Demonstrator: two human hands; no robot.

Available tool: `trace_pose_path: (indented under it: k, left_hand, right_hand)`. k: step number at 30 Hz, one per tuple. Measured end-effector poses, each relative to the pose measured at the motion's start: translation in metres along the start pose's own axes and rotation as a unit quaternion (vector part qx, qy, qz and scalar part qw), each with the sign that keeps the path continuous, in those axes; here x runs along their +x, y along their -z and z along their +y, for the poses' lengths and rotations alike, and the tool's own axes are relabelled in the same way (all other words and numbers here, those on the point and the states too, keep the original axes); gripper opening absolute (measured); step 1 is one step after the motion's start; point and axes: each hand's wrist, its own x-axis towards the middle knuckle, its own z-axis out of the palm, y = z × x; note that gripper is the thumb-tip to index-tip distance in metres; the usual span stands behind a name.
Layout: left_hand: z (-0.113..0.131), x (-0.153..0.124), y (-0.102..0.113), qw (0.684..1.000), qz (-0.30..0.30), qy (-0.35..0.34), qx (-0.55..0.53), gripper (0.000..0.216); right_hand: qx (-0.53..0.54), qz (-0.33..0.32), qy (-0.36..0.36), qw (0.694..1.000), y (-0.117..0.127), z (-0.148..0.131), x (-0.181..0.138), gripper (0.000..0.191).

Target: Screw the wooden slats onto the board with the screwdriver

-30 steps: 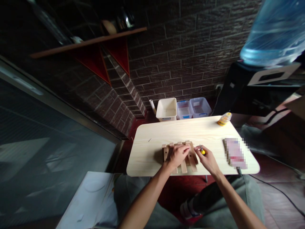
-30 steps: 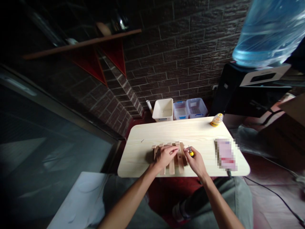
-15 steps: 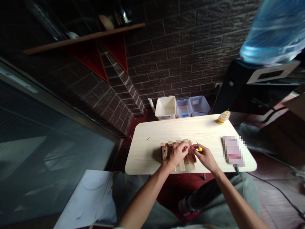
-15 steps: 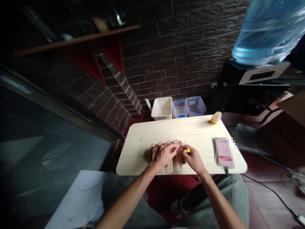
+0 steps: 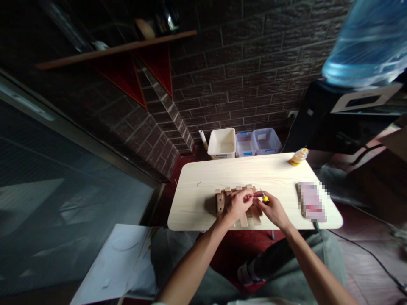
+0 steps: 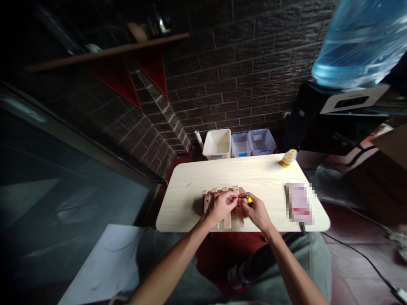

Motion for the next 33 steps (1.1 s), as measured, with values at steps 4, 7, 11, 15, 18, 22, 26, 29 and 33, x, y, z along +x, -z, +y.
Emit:
trace_pose_path:
  k: [4,7,11,15,18,22,26,29,33]
  left_hand:
    - [0.0,-0.001,-0.005,0.989,0.012,0.057,-0.134,0.017]
    - [0.0,0.0,-0.007,0.971,0.014,0.091,-0.221,0.023]
    - [-0.001,0.0,-0.004,0.948,-0.023,0.121,-0.294,0.031]
    - [-0.004,0.0,-0.001,0.949,-0.027,0.14,-0.282,0.032]
    - [-0.012,-0.002,-0.001,0.955,-0.031,0.152,-0.251,0.035]
    - [-0.027,-0.004,-0.002,0.972,-0.017,0.155,-0.176,0.028]
    - [-0.032,-0.005,-0.002,0.99,0.001,0.123,-0.063,0.021]
    - [-0.028,-0.002,0.0,0.996,-0.01,0.087,0.011,0.02]
    - [-0.021,0.003,-0.002,0.995,-0.019,0.031,0.098,0.019]
  right_hand:
    - [0.005,-0.002,0.019,1.0,0.0,-0.004,-0.001,0.038]
    - [0.01,0.009,0.041,0.999,-0.001,-0.008,-0.003,0.038]
    - [0.009,0.02,0.052,0.998,-0.004,-0.012,-0.008,0.037]
    - [0.002,0.014,0.038,0.999,-0.005,-0.01,-0.01,0.038]
    - [-0.014,0.026,0.03,0.999,-0.003,-0.002,-0.01,0.041]
    - [-0.041,0.038,0.018,0.998,0.002,0.018,-0.008,0.039]
    - [-0.069,0.05,0.018,0.996,0.004,0.032,-0.003,0.037]
    - [-0.088,0.059,0.028,0.994,0.002,0.035,0.002,0.036]
    - [-0.107,0.066,0.031,0.992,-0.001,0.038,0.007,0.035]
